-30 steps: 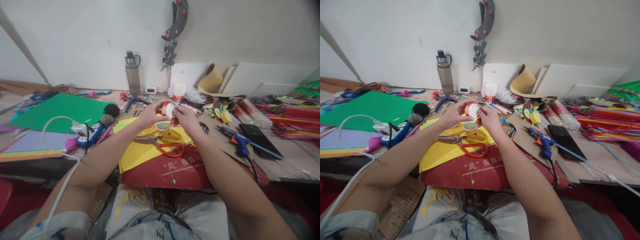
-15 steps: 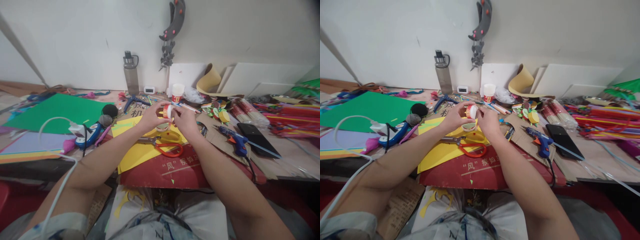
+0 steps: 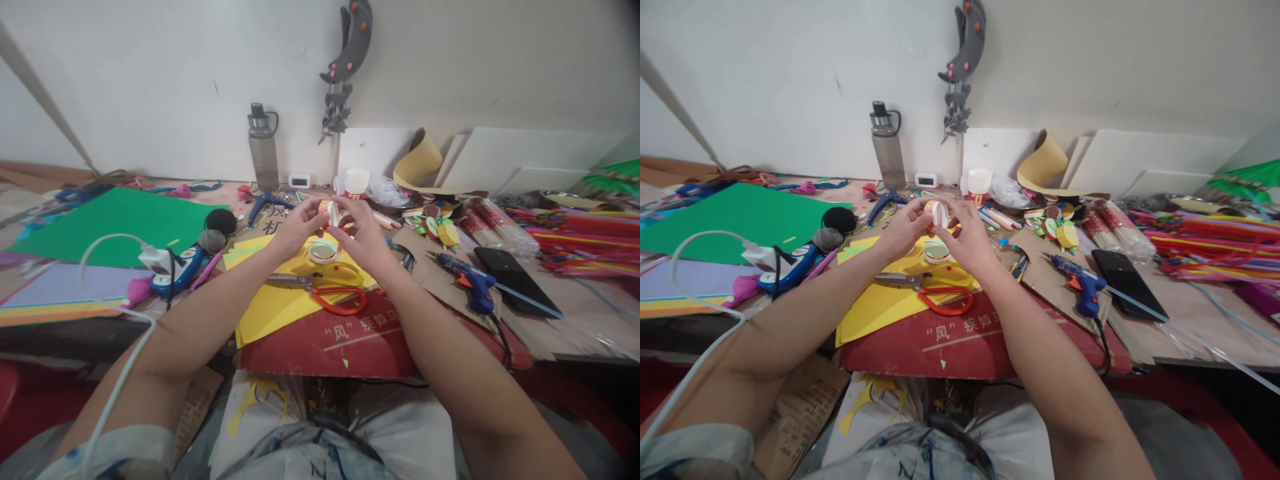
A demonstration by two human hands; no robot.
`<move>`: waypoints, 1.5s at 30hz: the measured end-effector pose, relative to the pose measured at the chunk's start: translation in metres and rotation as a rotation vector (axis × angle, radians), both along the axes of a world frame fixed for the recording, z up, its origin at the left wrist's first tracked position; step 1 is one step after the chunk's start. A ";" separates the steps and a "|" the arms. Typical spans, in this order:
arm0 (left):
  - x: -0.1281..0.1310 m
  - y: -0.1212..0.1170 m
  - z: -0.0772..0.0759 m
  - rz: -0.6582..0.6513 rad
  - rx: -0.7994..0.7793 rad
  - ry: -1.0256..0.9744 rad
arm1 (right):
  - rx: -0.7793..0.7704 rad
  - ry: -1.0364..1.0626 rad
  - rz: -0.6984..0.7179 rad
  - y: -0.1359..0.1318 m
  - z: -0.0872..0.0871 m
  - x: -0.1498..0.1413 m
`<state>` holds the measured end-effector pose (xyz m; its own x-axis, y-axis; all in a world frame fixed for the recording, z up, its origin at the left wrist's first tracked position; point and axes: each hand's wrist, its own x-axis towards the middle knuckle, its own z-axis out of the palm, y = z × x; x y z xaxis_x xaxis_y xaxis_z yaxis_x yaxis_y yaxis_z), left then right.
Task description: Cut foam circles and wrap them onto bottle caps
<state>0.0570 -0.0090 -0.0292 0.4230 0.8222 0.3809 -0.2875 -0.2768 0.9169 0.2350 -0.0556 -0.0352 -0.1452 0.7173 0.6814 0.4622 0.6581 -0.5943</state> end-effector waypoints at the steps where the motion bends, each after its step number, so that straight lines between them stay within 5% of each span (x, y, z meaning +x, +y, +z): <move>1: 0.000 0.000 0.000 0.000 -0.003 -0.001 | -0.012 0.007 -0.005 0.001 -0.001 0.000; 12: 0.002 0.000 -0.003 -0.007 -0.076 -0.068 | -0.062 0.170 -0.068 0.008 -0.006 -0.001; 21: 0.001 0.005 -0.009 -0.100 -0.070 -0.047 | -0.009 0.082 -0.133 0.002 -0.003 -0.003; 40: 0.001 0.007 -0.007 0.164 0.109 -0.023 | -0.010 0.155 -0.112 0.007 -0.009 -0.002; 45: 0.001 0.006 -0.006 0.139 0.097 -0.032 | -0.012 0.183 -0.101 0.009 -0.009 -0.003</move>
